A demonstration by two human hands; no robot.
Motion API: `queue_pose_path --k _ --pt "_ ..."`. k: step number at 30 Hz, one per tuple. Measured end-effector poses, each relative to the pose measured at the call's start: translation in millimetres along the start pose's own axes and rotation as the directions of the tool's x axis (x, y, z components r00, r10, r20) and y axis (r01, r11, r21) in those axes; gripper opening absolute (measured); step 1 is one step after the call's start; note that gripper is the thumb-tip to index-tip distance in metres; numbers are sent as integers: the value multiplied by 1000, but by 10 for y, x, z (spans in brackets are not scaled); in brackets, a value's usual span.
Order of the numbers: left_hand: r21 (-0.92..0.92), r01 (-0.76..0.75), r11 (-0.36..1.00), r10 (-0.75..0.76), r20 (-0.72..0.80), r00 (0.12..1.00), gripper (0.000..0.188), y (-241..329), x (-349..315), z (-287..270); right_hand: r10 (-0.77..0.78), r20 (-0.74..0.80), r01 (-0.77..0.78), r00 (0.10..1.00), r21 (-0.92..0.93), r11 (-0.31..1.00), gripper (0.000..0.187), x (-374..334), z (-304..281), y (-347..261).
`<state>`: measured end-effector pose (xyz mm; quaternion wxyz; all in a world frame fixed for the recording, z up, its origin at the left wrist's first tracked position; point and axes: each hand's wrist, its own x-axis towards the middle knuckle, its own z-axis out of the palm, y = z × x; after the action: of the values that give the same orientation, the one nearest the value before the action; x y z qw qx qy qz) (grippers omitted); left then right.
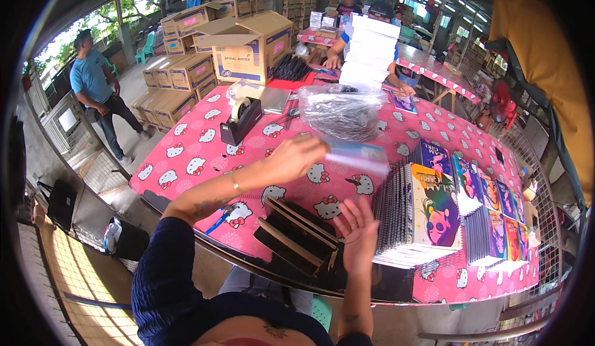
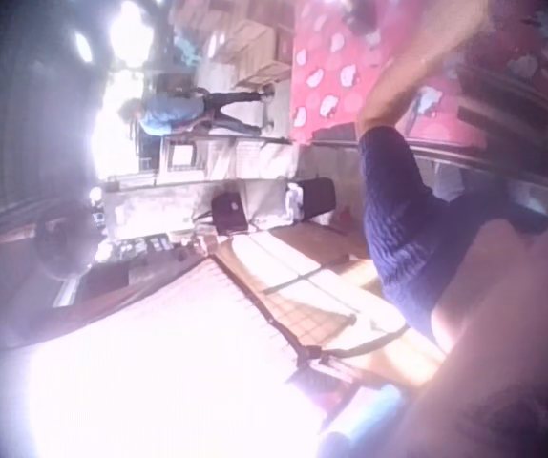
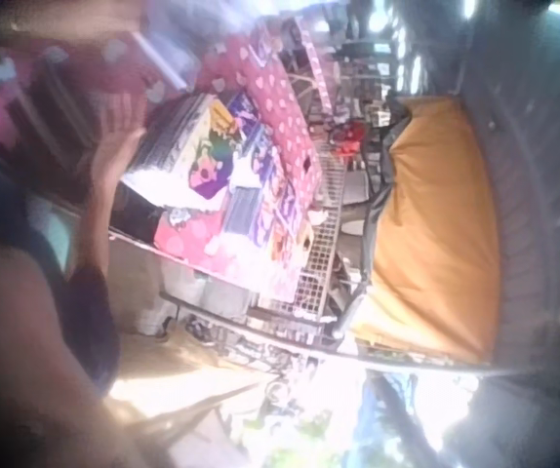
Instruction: The person places a spiral binding through a stack of papers and covers, then uses a tool to cut and crimp the ends of the binding.
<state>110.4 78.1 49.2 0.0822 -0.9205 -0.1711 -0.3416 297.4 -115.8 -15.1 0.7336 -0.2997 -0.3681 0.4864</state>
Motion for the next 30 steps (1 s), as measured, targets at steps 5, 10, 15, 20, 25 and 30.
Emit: queue_pose_path --k 5,10,15,20,25,30 --pt "197 -502 842 521 -58 851 41 558 -489 -508 211 -43 -198 977 210 957 46 58 -219 -62" --pt "-670 341 660 -228 254 940 108 548 -741 -643 56 20 -56 998 -5 998 42 -175 -266 48" --pt "-825 533 186 -357 449 819 40 593 -919 -281 -139 17 126 990 -540 832 18 -364 -203 91" --pt "-859 490 151 -359 414 837 25 665 -818 -249 -144 15 129 989 -552 824 18 -370 -293 10" --pt "-846 506 170 -348 429 833 24 665 -722 -276 -151 9 135 988 -504 853 21 -356 -379 19" --pt "-823 515 240 -293 444 847 25 637 -646 -248 -131 -12 115 991 -401 909 28 -310 -441 61"
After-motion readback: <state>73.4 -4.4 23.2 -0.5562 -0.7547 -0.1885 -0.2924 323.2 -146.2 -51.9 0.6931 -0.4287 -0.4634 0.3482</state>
